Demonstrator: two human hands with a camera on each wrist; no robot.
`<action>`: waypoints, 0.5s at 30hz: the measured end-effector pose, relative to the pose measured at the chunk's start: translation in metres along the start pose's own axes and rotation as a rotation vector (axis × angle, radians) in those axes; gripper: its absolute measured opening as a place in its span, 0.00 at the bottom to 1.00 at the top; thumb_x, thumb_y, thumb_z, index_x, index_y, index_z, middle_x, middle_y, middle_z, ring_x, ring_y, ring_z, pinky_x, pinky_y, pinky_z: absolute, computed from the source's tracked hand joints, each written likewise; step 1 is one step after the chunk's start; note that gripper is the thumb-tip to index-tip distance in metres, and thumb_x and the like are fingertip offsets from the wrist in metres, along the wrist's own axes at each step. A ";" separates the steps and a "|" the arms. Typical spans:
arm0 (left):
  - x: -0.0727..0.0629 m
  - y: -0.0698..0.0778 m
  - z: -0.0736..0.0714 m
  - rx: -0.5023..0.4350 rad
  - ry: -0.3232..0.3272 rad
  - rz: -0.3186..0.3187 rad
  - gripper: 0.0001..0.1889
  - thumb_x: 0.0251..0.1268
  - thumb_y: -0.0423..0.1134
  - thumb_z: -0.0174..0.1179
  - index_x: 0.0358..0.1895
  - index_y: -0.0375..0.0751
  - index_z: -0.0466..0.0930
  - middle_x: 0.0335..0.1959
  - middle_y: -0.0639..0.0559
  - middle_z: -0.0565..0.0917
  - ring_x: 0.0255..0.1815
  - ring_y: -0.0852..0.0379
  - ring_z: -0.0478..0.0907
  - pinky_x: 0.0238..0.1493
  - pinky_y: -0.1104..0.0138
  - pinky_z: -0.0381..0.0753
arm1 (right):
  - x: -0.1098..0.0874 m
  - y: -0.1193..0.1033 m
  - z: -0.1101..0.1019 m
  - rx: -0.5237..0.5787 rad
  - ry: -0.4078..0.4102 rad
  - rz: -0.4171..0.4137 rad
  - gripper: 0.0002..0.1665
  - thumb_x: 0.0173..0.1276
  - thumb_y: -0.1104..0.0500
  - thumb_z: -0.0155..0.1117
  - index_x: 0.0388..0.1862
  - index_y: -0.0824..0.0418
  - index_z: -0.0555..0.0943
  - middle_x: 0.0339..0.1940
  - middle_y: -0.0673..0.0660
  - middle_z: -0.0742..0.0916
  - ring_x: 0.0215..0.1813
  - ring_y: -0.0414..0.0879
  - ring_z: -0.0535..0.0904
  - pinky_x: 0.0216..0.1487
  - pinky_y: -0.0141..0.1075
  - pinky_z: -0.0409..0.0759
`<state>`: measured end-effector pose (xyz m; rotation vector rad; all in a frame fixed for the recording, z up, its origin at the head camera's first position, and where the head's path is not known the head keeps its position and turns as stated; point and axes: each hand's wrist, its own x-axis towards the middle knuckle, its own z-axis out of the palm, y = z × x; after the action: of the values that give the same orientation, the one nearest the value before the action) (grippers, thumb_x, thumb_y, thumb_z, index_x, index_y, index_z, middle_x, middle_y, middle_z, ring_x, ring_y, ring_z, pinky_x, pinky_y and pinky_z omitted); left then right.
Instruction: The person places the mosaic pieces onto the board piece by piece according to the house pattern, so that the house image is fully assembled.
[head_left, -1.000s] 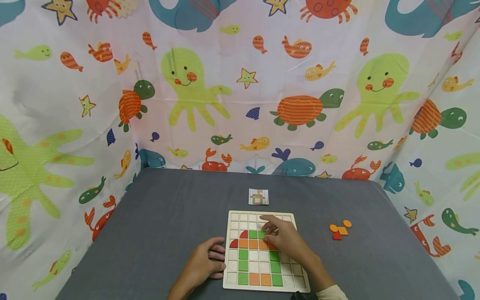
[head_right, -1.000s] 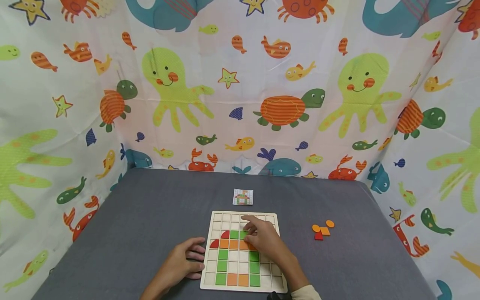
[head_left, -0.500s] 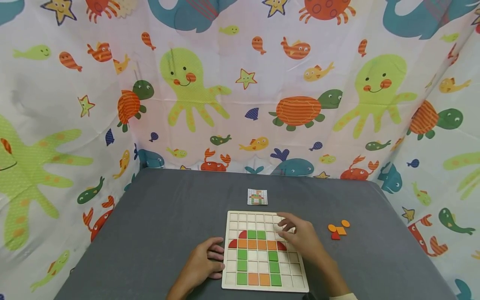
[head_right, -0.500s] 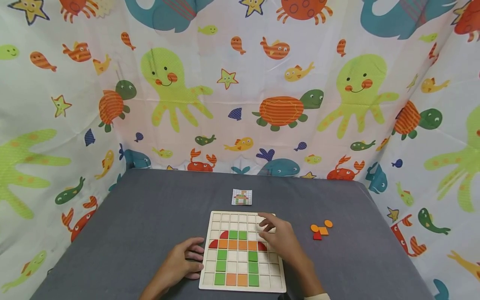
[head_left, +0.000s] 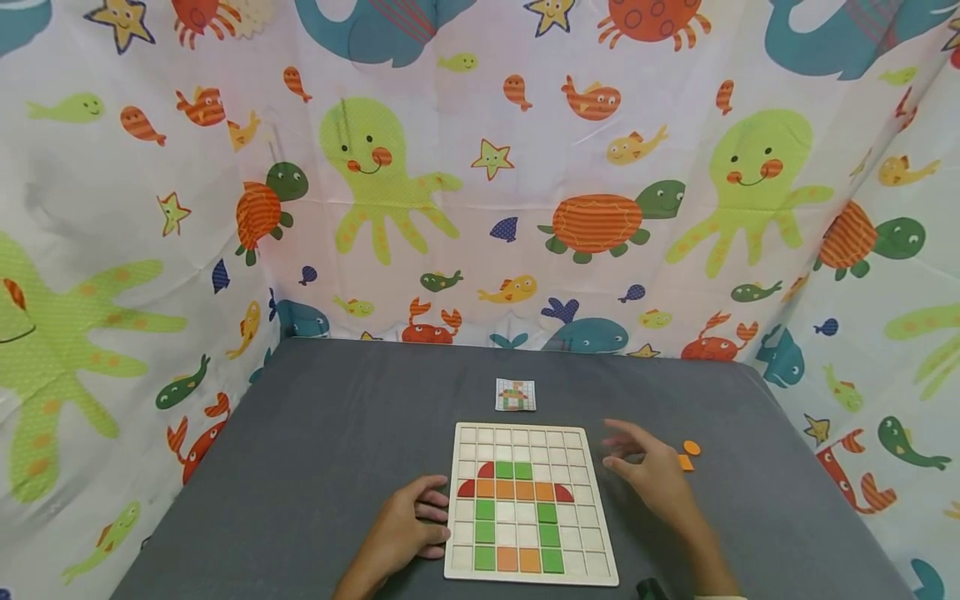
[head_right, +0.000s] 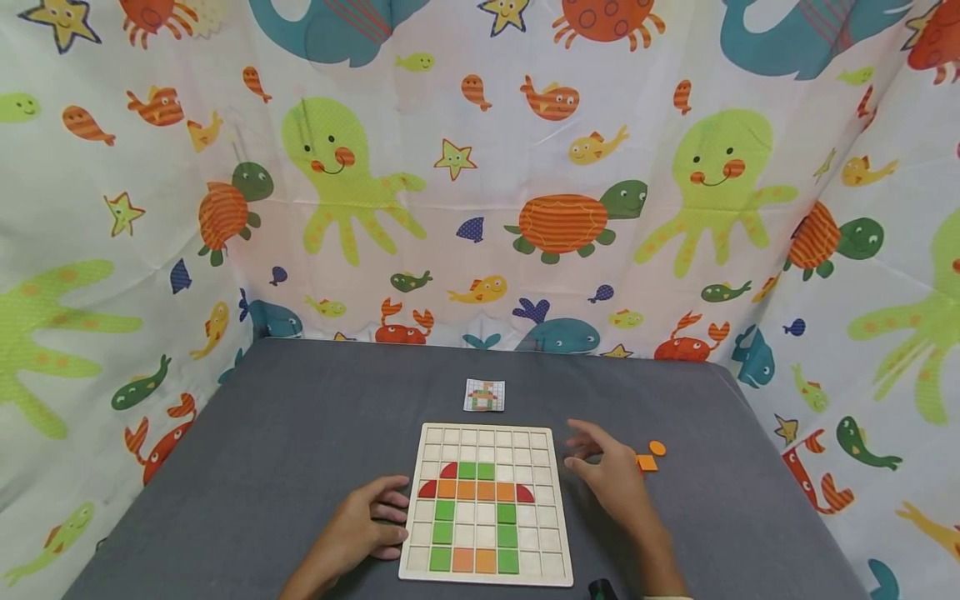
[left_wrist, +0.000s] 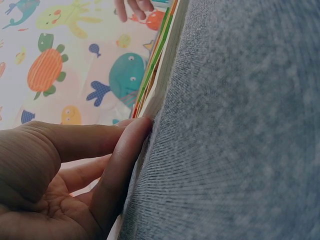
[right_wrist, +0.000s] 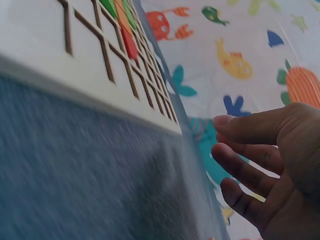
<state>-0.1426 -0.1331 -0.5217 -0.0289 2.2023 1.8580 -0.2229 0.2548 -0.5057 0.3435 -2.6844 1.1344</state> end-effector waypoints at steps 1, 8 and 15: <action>0.000 0.000 0.000 -0.001 -0.001 0.000 0.39 0.52 0.18 0.73 0.72 0.32 0.73 0.51 0.42 0.82 0.46 0.51 0.83 0.30 0.55 0.92 | -0.001 0.003 -0.003 0.001 0.005 0.004 0.35 0.63 0.65 0.80 0.70 0.57 0.80 0.47 0.55 0.92 0.42 0.40 0.86 0.47 0.37 0.88; 0.000 0.000 0.002 -0.005 -0.001 0.010 0.39 0.52 0.17 0.72 0.72 0.31 0.73 0.50 0.42 0.82 0.46 0.51 0.83 0.29 0.55 0.92 | -0.004 0.014 -0.024 -0.003 0.027 0.064 0.36 0.65 0.63 0.80 0.71 0.60 0.79 0.48 0.58 0.92 0.43 0.43 0.88 0.43 0.30 0.85; 0.000 -0.001 0.002 0.004 0.017 0.011 0.39 0.51 0.17 0.72 0.72 0.32 0.74 0.50 0.42 0.82 0.46 0.51 0.83 0.29 0.55 0.92 | -0.006 0.021 -0.036 -0.024 0.029 0.149 0.37 0.65 0.62 0.80 0.73 0.60 0.78 0.50 0.60 0.92 0.42 0.41 0.86 0.42 0.25 0.83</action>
<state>-0.1425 -0.1316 -0.5228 -0.0322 2.2218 1.8652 -0.2200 0.2957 -0.4970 0.1238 -2.7337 1.1361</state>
